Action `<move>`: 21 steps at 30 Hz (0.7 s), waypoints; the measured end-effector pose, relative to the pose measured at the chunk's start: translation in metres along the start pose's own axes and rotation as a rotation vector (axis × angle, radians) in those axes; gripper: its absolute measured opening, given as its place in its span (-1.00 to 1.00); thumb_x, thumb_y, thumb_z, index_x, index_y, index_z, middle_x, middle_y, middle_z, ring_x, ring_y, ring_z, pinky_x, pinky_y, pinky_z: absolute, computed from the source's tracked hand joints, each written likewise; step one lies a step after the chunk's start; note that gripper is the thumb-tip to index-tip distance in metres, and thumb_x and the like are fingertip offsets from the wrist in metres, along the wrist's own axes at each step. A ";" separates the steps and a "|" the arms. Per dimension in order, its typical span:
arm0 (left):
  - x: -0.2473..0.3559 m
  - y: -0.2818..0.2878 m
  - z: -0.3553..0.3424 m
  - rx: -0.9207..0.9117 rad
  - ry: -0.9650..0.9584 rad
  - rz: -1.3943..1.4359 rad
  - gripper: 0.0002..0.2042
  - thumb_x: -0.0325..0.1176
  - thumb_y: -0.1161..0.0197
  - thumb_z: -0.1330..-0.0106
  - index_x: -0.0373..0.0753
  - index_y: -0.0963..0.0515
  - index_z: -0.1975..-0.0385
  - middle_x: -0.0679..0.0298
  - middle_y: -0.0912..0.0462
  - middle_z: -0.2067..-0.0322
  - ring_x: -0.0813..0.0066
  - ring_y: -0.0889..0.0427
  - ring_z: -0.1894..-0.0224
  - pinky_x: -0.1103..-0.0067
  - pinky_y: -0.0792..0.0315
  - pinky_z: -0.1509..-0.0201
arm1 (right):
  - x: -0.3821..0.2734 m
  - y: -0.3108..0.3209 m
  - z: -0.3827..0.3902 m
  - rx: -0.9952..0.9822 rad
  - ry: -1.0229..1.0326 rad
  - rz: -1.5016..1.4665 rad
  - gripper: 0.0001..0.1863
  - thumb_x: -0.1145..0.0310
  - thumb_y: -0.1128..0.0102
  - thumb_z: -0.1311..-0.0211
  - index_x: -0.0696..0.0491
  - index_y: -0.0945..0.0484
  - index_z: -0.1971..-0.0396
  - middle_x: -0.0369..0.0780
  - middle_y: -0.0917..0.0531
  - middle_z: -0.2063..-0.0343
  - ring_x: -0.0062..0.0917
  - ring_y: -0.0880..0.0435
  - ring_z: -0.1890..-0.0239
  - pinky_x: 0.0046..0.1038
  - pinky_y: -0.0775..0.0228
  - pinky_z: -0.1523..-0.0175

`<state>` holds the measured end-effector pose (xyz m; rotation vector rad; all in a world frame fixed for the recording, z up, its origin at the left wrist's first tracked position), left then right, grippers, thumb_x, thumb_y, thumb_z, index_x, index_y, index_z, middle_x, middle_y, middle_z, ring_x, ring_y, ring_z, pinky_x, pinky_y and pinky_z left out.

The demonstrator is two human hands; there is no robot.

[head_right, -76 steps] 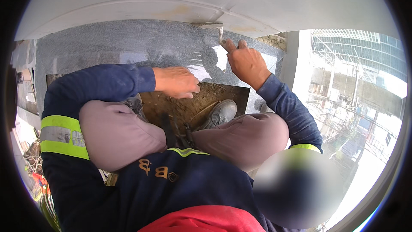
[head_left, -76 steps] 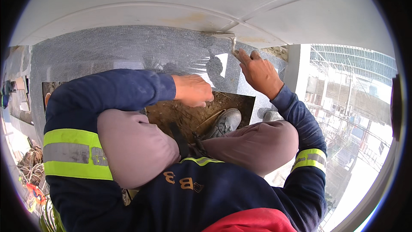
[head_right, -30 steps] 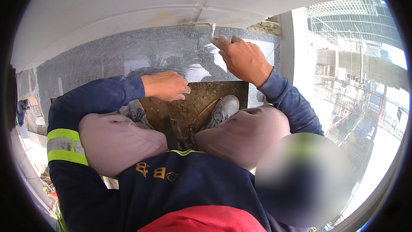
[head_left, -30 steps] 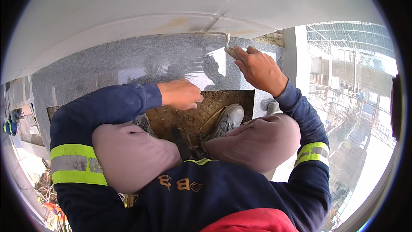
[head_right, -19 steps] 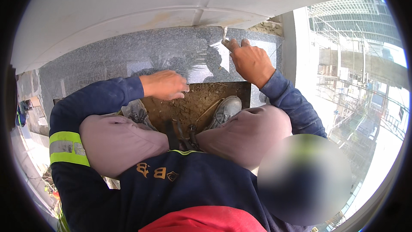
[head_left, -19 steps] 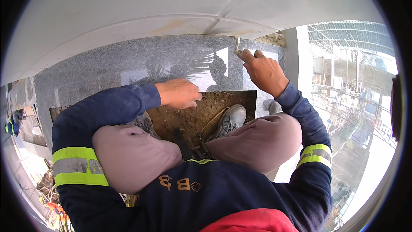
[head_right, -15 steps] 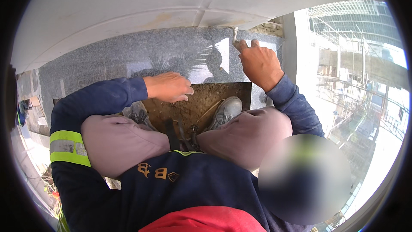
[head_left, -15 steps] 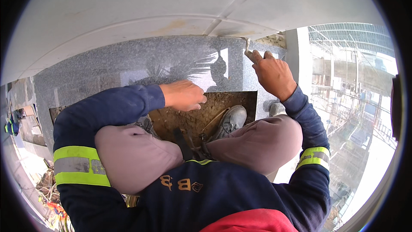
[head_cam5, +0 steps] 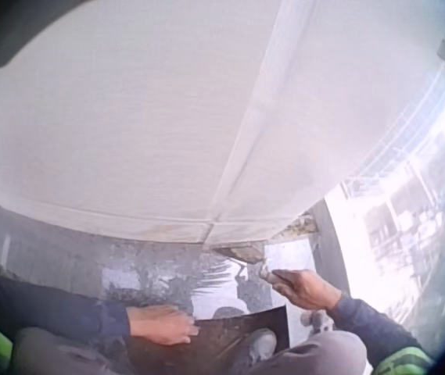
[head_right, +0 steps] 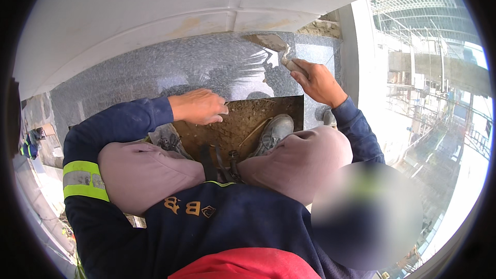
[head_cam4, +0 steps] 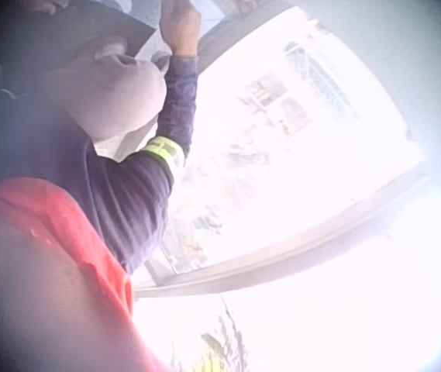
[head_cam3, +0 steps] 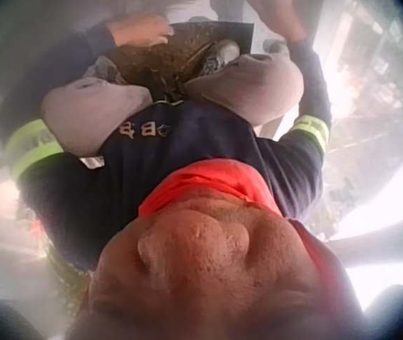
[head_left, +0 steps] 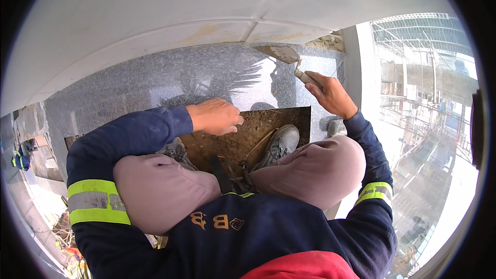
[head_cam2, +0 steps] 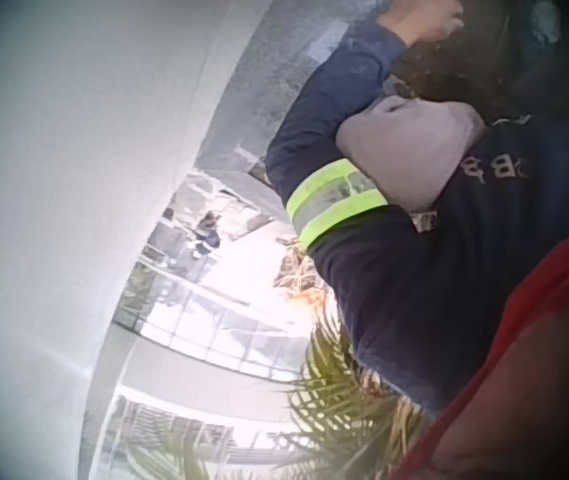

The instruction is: The person kneels on a construction site and uses a rubber mallet to tap a gray stone slab into place on a curved surface. They then use a brush to sweep debris from the slab and a trowel to apply and smooth a white grout-like substance into the joints.

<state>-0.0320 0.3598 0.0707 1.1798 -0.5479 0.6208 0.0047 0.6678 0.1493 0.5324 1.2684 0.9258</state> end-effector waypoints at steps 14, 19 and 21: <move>-0.002 0.001 0.000 0.038 -0.011 0.029 -0.71 -0.20 -0.31 -0.40 -0.26 -0.66 0.03 0.09 -0.65 0.26 0.00 -0.69 0.10 0.16 -0.54 0.01 | -0.010 -0.027 -0.084 -0.438 -0.442 -0.670 -0.54 0.20 -0.01 -0.62 0.20 -0.54 -0.27 -0.28 -0.65 0.42 -0.73 -0.46 0.65 -0.62 -0.31 0.63; 0.001 0.000 0.003 0.028 0.000 0.031 -0.71 -0.19 -0.29 -0.41 -0.26 -0.66 0.04 0.09 -0.66 0.23 0.01 -0.69 0.08 0.16 -0.54 -0.02 | -0.052 -0.082 -0.104 -0.569 -0.387 -0.826 -0.53 0.12 -0.09 -0.61 0.15 -0.55 -0.27 -0.33 -0.63 0.41 -0.74 -0.47 0.62 -0.64 -0.33 0.59; 0.001 0.001 0.008 0.029 0.012 0.032 -0.72 -0.19 -0.29 -0.41 -0.26 -0.66 0.05 0.09 -0.66 0.23 0.01 -0.69 0.07 0.16 -0.54 -0.02 | -0.049 -0.086 -0.095 -0.642 -0.340 -0.869 -0.52 0.09 -0.12 -0.59 0.13 -0.56 -0.26 -0.33 -0.63 0.41 -0.74 -0.48 0.61 -0.65 -0.34 0.57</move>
Point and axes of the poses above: each hand's wrist, its own z-axis away from the middle knuckle, its own y-axis out of the back of the hand, x = y × z, the point moved 4 cm from there along -z, towards the middle knuckle
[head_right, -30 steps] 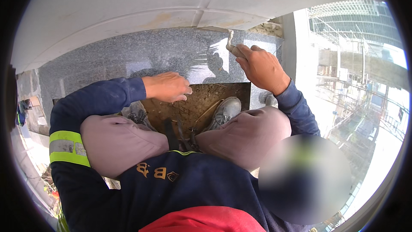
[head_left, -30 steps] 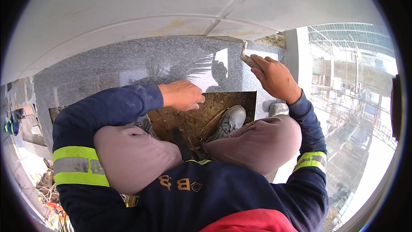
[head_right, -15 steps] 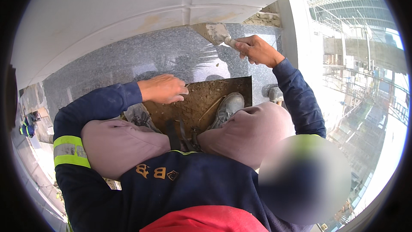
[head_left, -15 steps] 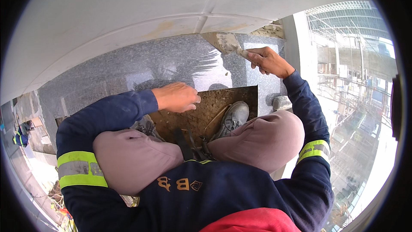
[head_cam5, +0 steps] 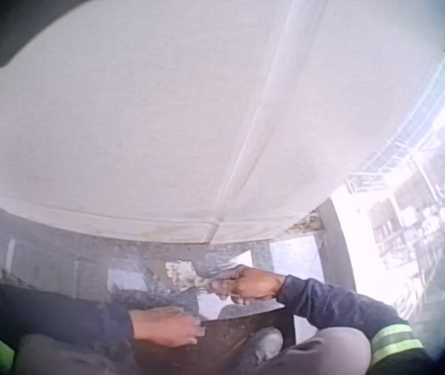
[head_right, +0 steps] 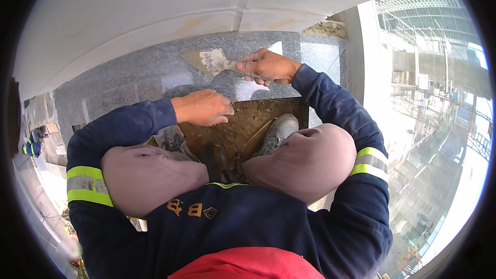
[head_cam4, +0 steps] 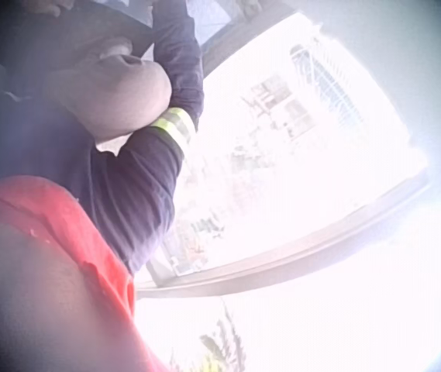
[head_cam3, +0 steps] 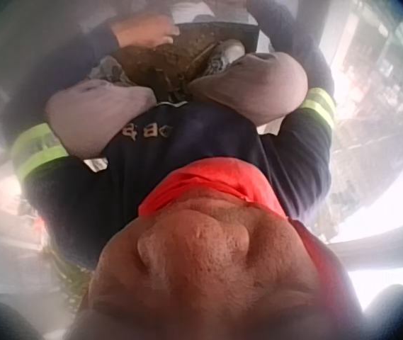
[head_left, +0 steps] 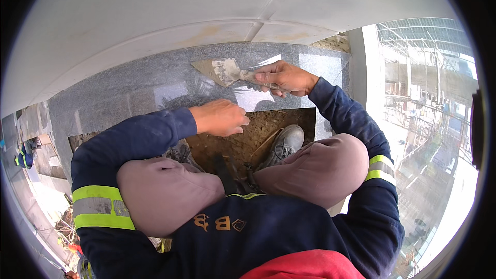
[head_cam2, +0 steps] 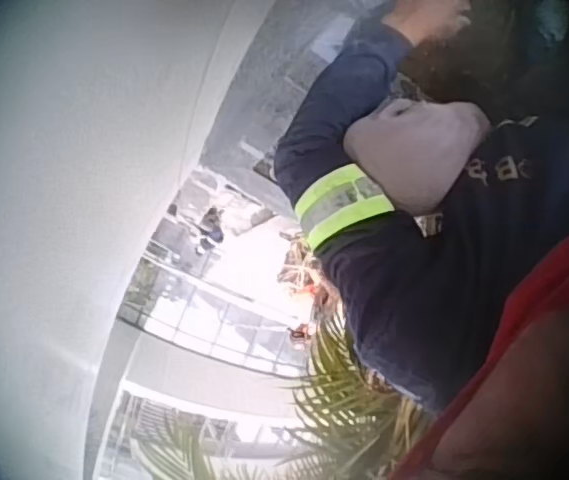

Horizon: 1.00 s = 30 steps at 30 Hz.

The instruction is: The person kneels on a construction site and uses a rubber mallet to tap a gray stone slab into place on a curved surface. They then use a brush to sweep debris from the slab and a trowel to apply and smooth a white grout-like substance into the joints.

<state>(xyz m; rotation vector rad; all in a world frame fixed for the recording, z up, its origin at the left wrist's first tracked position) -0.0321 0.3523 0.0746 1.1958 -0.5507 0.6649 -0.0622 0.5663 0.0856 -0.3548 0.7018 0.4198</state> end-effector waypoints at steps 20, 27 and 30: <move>-0.008 -0.008 0.002 -0.028 -0.027 -0.030 -0.73 -0.20 -0.30 -0.40 -0.26 -0.65 0.09 0.09 -0.64 0.28 0.03 -0.69 0.13 0.16 -0.54 0.04 | 0.028 0.025 0.089 0.275 -0.066 -0.503 -0.65 0.16 0.05 -0.67 0.18 -0.49 0.01 -0.32 -0.57 0.44 -0.77 -0.42 0.65 -0.70 -0.27 0.68; -0.007 -0.004 -0.008 -0.025 -0.031 -0.020 -0.70 -0.19 -0.29 -0.41 -0.27 -0.66 0.02 0.07 -0.67 0.23 0.00 -0.69 0.10 0.17 -0.55 0.00 | 0.063 0.041 0.155 0.479 -0.030 -0.428 -0.67 0.16 0.01 -0.64 0.17 -0.53 0.11 -0.31 -0.59 0.43 -0.75 -0.45 0.62 -0.65 -0.29 0.65; -0.009 -0.002 -0.006 -0.027 -0.025 -0.018 -0.69 -0.19 -0.29 -0.41 -0.26 -0.66 0.01 0.07 -0.68 0.21 -0.01 -0.69 0.09 0.18 -0.56 -0.01 | 0.068 0.036 0.167 0.543 -0.044 -0.310 -0.62 0.12 -0.05 -0.61 0.14 -0.56 0.29 -0.35 -0.56 0.50 -0.74 -0.44 0.64 -0.63 -0.26 0.64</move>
Point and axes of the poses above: each hand's wrist, its own z-axis away from the middle knuckle, its own y-axis out of the back of the hand, x = y × z, the point moved 4 cm from there along -z, towards the middle knuckle
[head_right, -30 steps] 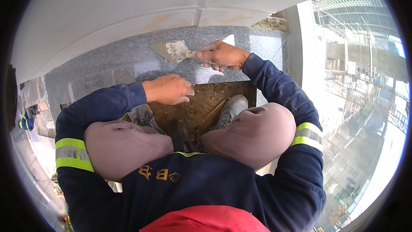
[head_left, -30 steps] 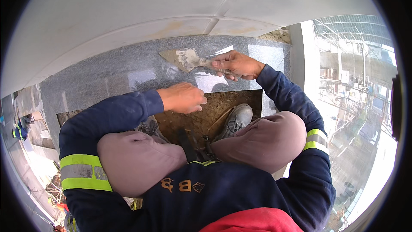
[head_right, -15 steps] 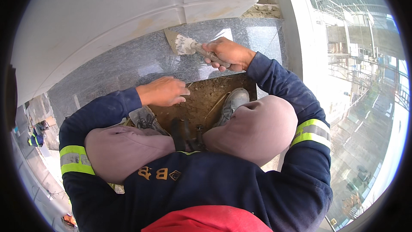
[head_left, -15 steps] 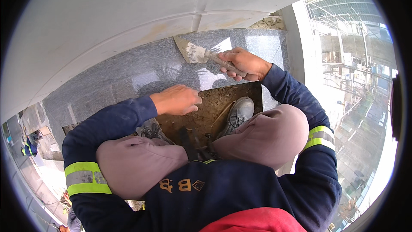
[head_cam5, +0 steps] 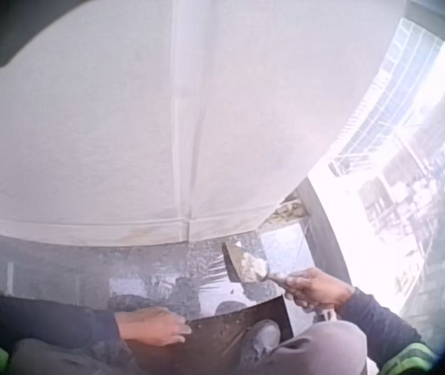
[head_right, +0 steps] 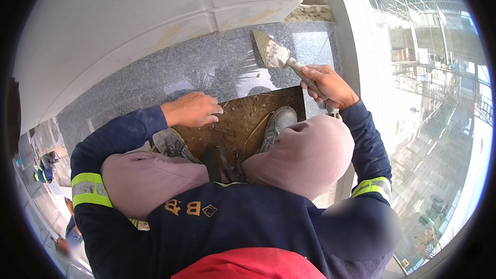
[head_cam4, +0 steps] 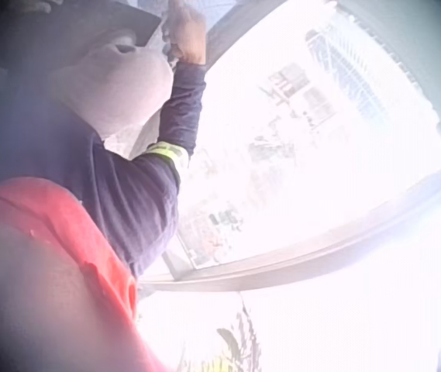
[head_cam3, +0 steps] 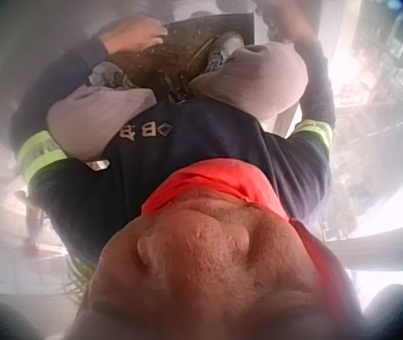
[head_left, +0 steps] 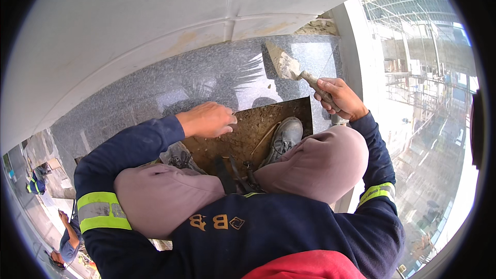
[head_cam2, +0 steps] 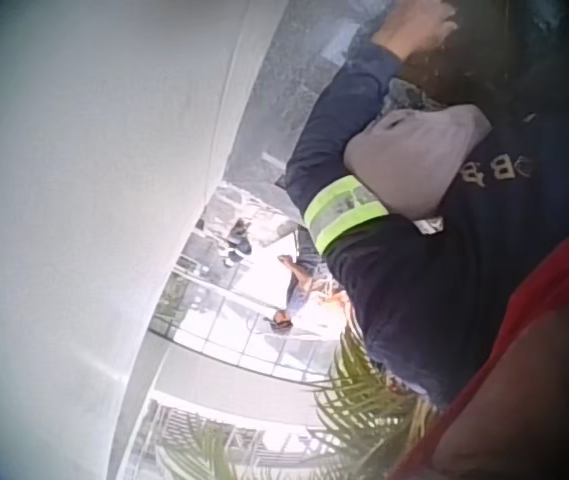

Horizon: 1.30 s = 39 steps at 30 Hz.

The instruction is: The person kneels on a construction site and uses a rubber mallet to tap a gray stone slab into place on a curved surface. They then use a brush to sweep debris from the slab and a trowel to apply and smooth a white grout-like substance into the joints.

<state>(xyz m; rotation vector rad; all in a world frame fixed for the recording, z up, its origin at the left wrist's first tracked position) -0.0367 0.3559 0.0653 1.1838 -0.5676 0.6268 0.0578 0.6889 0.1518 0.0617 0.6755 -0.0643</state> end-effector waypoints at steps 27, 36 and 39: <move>0.007 0.007 -0.002 0.070 -0.016 -0.020 -0.72 -0.22 -0.31 -0.39 -0.28 -0.66 0.07 0.08 -0.65 0.26 0.01 -0.68 0.13 0.18 -0.55 0.04 | -0.039 -0.060 -0.056 -0.163 0.251 0.597 -0.63 0.22 -0.19 -0.51 0.30 -0.58 0.06 -0.19 -0.60 0.48 -0.62 -0.45 0.60 -0.44 -0.41 0.48; 0.007 0.002 -0.004 0.026 0.002 0.002 -0.72 -0.22 -0.30 -0.39 -0.26 -0.66 0.05 0.07 -0.67 0.23 -0.03 -0.70 0.11 0.14 -0.57 0.04 | 0.000 -0.051 -0.030 0.076 0.492 0.682 -0.50 0.30 -0.24 -0.43 0.33 -0.50 -0.22 0.01 -0.71 0.28 -0.36 -0.67 0.23 -0.27 -0.53 0.02; 0.008 0.004 -0.006 0.022 -0.005 -0.008 -0.73 -0.22 -0.30 -0.39 -0.26 -0.66 0.06 0.06 -0.67 0.22 -0.04 -0.70 0.12 0.14 -0.57 0.04 | -0.003 -0.052 -0.030 0.012 0.414 0.667 -0.53 0.36 -0.21 -0.41 0.31 -0.52 -0.21 -0.09 -0.70 0.34 -0.44 -0.66 0.31 -0.35 -0.52 0.14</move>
Point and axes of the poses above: each hand's wrist, its own z-axis away from the middle knuckle, its own y-axis out of the back of the hand, x = y × z, the point moved 4 cm from there along -z, towards the middle knuckle
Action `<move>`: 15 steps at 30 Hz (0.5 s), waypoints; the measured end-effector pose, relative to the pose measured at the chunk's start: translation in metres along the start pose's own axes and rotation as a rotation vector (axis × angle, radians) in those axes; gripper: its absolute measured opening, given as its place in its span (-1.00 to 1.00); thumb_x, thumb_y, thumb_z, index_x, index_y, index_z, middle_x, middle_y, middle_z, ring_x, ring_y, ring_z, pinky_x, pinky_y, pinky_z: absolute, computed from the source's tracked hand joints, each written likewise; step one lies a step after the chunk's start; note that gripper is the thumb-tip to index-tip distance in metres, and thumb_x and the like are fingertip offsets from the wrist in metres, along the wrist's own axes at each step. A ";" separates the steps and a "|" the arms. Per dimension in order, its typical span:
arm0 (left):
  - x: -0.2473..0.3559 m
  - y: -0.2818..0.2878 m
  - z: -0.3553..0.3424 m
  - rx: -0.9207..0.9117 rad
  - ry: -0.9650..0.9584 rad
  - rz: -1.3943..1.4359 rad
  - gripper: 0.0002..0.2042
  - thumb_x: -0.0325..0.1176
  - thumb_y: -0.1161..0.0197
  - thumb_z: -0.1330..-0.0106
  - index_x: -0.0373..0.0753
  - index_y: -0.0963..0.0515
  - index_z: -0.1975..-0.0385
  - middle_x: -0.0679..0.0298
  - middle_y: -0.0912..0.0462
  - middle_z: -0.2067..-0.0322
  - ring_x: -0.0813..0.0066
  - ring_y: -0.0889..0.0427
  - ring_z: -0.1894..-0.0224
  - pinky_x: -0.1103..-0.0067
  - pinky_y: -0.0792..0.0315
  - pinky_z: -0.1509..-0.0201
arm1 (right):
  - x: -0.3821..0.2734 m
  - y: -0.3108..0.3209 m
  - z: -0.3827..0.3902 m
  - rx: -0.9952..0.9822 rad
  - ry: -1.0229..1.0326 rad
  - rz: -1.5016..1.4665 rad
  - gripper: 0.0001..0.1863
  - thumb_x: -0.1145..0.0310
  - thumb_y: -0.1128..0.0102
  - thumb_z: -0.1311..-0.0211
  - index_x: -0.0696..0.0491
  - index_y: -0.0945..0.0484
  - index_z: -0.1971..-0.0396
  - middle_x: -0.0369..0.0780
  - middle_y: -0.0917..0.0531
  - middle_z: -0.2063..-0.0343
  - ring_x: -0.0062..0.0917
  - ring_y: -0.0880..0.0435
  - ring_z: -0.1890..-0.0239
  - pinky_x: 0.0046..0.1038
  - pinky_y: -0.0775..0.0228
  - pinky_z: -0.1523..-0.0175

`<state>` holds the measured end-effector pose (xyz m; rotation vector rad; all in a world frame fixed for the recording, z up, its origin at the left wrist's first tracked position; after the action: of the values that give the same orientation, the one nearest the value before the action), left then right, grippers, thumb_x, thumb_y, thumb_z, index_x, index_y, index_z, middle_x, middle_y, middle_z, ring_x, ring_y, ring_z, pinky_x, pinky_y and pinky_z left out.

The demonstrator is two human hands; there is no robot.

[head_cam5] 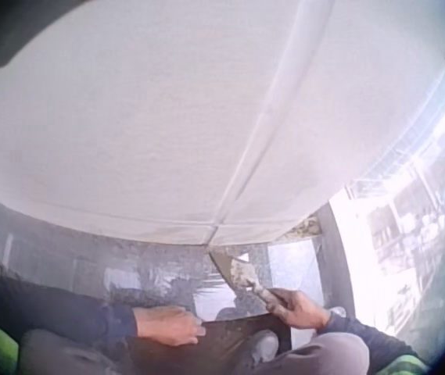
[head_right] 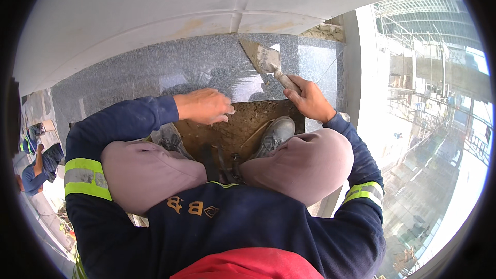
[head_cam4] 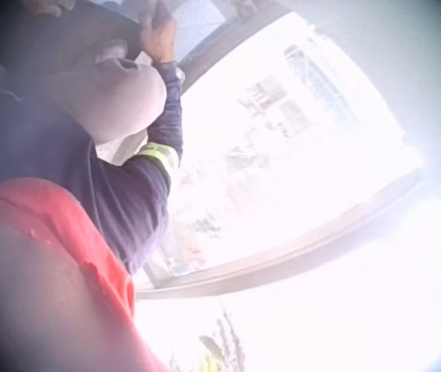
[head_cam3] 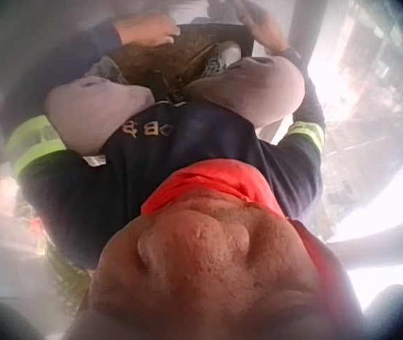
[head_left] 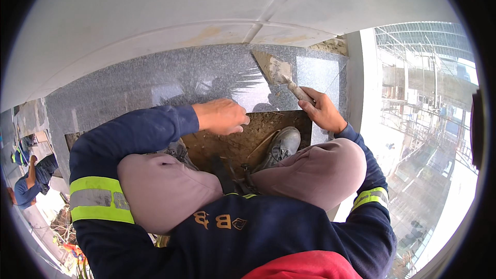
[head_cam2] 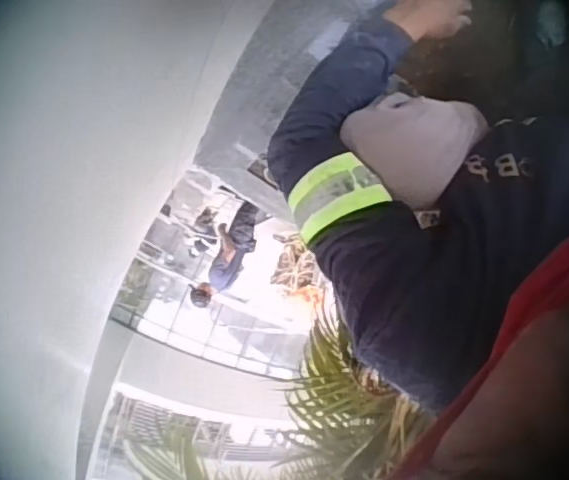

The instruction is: The person kneels on a construction site and uses a rubber mallet to tap a gray stone slab into place on a curved surface. They then use a brush to sweep debris from the slab and a trowel to apply and smooth a white grout-like substance into the joints.

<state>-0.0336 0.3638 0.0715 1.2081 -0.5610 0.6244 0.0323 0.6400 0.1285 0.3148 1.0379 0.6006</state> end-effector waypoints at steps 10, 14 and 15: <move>0.001 0.004 -0.001 0.061 -0.034 0.010 -0.74 -0.23 -0.31 -0.37 -0.27 -0.65 0.09 0.04 -0.67 0.28 -0.05 -0.71 0.13 0.14 -0.57 0.06 | -0.055 0.030 -0.043 -0.323 -0.255 -0.322 -0.51 0.35 0.04 -0.49 0.23 -0.48 -0.31 -0.22 -0.73 0.32 -0.67 -0.49 0.58 -0.57 -0.35 0.57; 0.007 0.010 -0.002 0.060 -0.024 -0.011 -0.75 -0.23 -0.33 -0.36 -0.28 -0.66 0.13 0.03 -0.67 0.29 -0.06 -0.72 0.15 0.12 -0.57 0.08 | -0.087 0.040 -0.060 -0.388 -0.280 -0.365 -0.51 0.36 0.03 -0.51 0.28 -0.44 -0.32 -0.11 -0.77 0.22 -0.69 -0.47 0.62 -0.61 -0.31 0.65; 0.009 0.012 -0.002 0.054 -0.025 -0.011 -0.75 -0.22 -0.33 -0.36 -0.28 -0.66 0.14 0.03 -0.67 0.29 -0.06 -0.72 0.15 0.12 -0.57 0.08 | -0.093 0.041 -0.065 -0.396 -0.297 -0.373 -0.51 0.36 0.03 -0.51 0.29 -0.44 -0.32 -0.09 -0.77 0.20 -0.70 -0.47 0.63 -0.62 -0.31 0.66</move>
<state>-0.0355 0.3692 0.0850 1.2706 -0.5611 0.6192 -0.0722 0.6148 0.1841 -0.1357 0.6486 0.3933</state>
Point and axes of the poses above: each hand's wrist, its own z-axis away from the middle knuckle, its own y-axis out of the back of the hand, x = y × z, the point moved 4 cm from there along -z, towards the middle knuckle
